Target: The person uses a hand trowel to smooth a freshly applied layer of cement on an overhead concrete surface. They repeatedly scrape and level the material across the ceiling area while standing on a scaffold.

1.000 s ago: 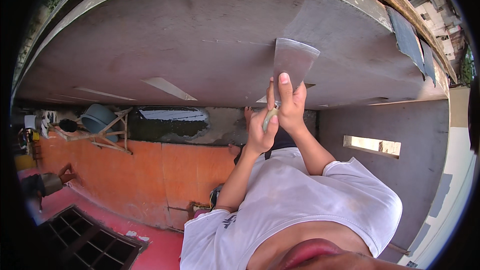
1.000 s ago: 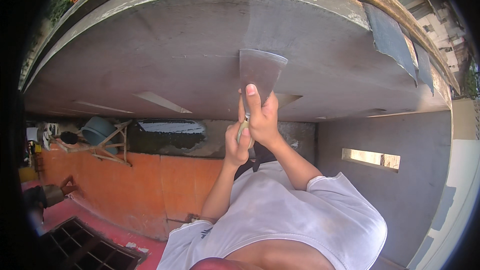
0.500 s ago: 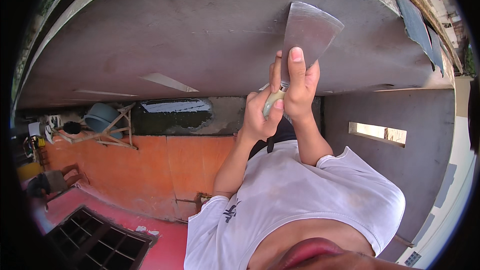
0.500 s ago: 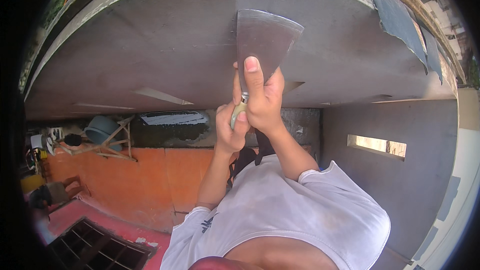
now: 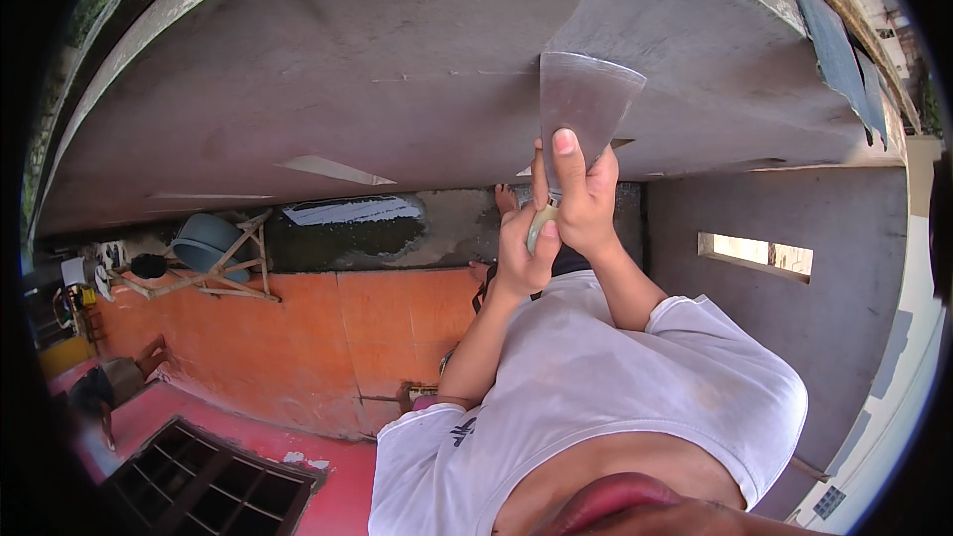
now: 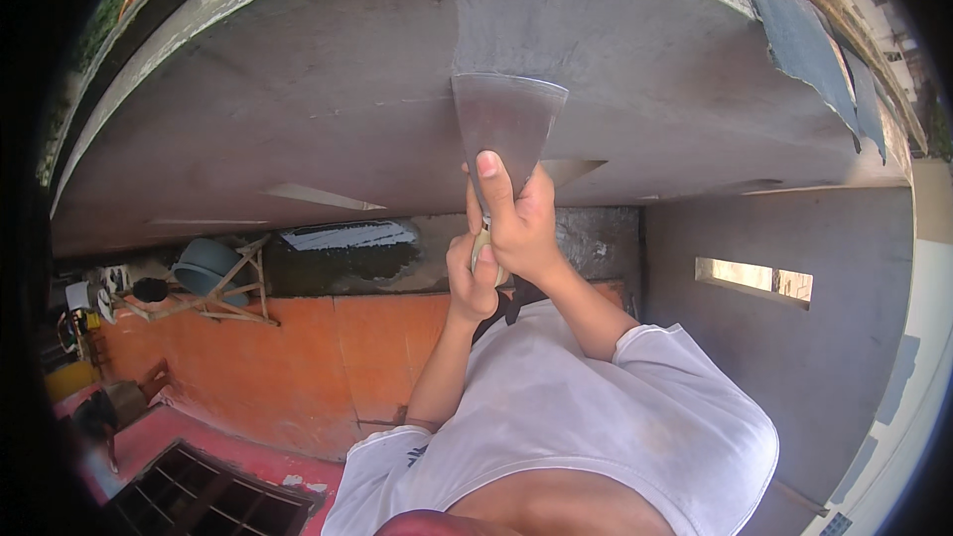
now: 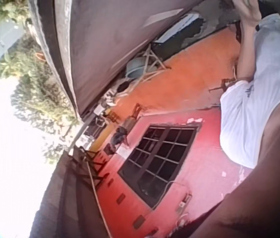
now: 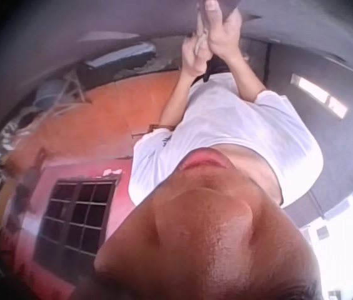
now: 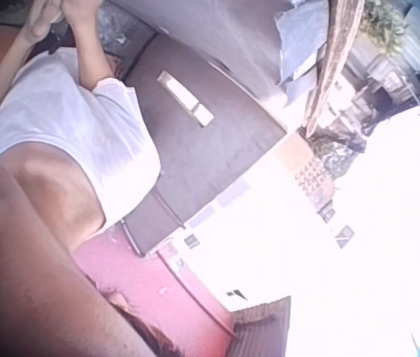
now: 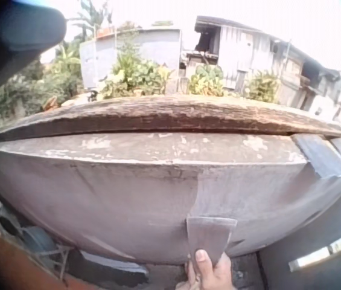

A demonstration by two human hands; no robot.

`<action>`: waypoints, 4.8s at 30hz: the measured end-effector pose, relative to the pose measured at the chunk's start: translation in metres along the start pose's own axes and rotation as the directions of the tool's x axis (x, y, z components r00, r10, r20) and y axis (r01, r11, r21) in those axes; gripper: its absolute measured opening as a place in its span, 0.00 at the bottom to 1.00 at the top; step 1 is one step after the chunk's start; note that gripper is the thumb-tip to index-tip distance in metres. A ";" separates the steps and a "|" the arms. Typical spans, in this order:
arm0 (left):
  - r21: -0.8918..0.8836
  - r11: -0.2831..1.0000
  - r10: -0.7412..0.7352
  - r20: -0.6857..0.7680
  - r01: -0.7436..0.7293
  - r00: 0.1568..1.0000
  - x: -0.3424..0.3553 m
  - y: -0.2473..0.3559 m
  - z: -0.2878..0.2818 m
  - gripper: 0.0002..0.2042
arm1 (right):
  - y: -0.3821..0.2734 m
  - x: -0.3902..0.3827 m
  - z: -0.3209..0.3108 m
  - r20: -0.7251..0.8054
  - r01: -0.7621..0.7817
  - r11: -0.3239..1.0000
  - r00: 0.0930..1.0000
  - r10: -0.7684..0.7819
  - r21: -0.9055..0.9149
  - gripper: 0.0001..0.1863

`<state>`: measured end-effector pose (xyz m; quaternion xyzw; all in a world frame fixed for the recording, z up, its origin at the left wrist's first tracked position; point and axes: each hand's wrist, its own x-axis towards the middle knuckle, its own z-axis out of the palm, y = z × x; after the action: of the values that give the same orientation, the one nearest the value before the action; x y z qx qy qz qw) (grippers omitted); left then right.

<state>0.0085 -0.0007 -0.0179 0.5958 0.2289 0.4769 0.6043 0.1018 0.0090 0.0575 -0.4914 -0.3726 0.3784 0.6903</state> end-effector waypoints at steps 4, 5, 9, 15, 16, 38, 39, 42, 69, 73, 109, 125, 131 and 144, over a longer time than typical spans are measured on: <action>0.007 1.000 -0.012 0.047 0.012 0.999 0.010 0.011 -0.004 0.15 | -0.010 0.008 0.002 0.049 0.091 0.996 0.995 -0.090 -0.018 0.17; 0.002 1.000 -0.015 0.035 0.015 0.999 0.010 0.009 -0.001 0.16 | -0.006 0.005 -0.001 0.037 0.065 0.998 0.997 -0.064 -0.021 0.17; 0.011 1.000 0.025 -0.023 -0.025 0.999 -0.002 -0.002 0.011 0.17 | -0.003 0.001 -0.008 0.033 -0.028 0.999 0.999 0.028 -0.018 0.17; -0.040 0.993 -0.109 0.015 0.109 0.994 -0.004 0.000 0.009 0.16 | -0.004 0.002 -0.008 0.020 -0.042 0.999 0.999 0.042 -0.004 0.17; -0.024 0.998 -0.062 0.007 0.062 0.998 -0.002 -0.002 0.011 0.16 | -0.005 0.003 -0.008 0.017 -0.027 1.000 0.999 0.027 0.002 0.17; -0.083 0.996 -0.039 -0.028 0.037 0.999 -0.008 0.004 0.020 0.17 | -0.009 0.000 -0.011 0.075 -0.016 0.999 0.997 0.020 -0.050 0.17; -0.066 0.998 -0.018 -0.019 0.017 1.000 0.004 0.013 0.017 0.18 | -0.017 0.004 -0.006 0.082 0.013 0.999 0.997 -0.009 -0.050 0.16; -0.026 0.999 0.029 -0.019 -0.029 0.999 0.005 0.006 0.011 0.18 | -0.008 0.004 -0.005 0.069 0.014 0.999 0.998 -0.012 -0.030 0.16; -0.114 0.993 0.003 -0.042 -0.007 0.999 0.010 0.011 0.007 0.15 | -0.012 0.009 0.008 0.075 0.069 0.995 0.995 -0.064 -0.070 0.15; -0.157 0.987 -0.046 -0.083 0.033 0.995 -0.013 -0.004 0.019 0.14 | -0.005 0.000 0.000 0.081 -0.008 0.996 0.997 0.015 -0.091 0.16; -0.170 0.984 -0.074 -0.064 0.062 0.995 -0.020 -0.023 0.008 0.16 | 0.016 -0.006 -0.001 0.058 -0.092 0.989 0.993 0.099 -0.113 0.19; -0.148 0.987 -0.084 -0.096 0.069 0.992 -0.019 -0.018 0.012 0.16 | 0.022 0.000 -0.005 0.103 -0.123 0.990 0.986 0.130 -0.069 0.21; -0.101 0.992 -0.090 -0.121 0.078 0.989 -0.022 -0.022 0.013 0.17 | 0.028 -0.002 -0.008 0.087 -0.151 0.988 0.984 0.153 -0.035 0.22; -0.024 0.997 -0.071 -0.173 0.068 0.982 -0.025 -0.028 0.010 0.18 | 0.029 0.002 -0.004 0.140 -0.178 0.984 0.974 0.181 -0.030 0.22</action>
<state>0.0143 -0.0218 -0.0498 0.5383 0.2970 0.5076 0.6037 0.1016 0.0161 0.0289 -0.5007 -0.3781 0.4700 0.6209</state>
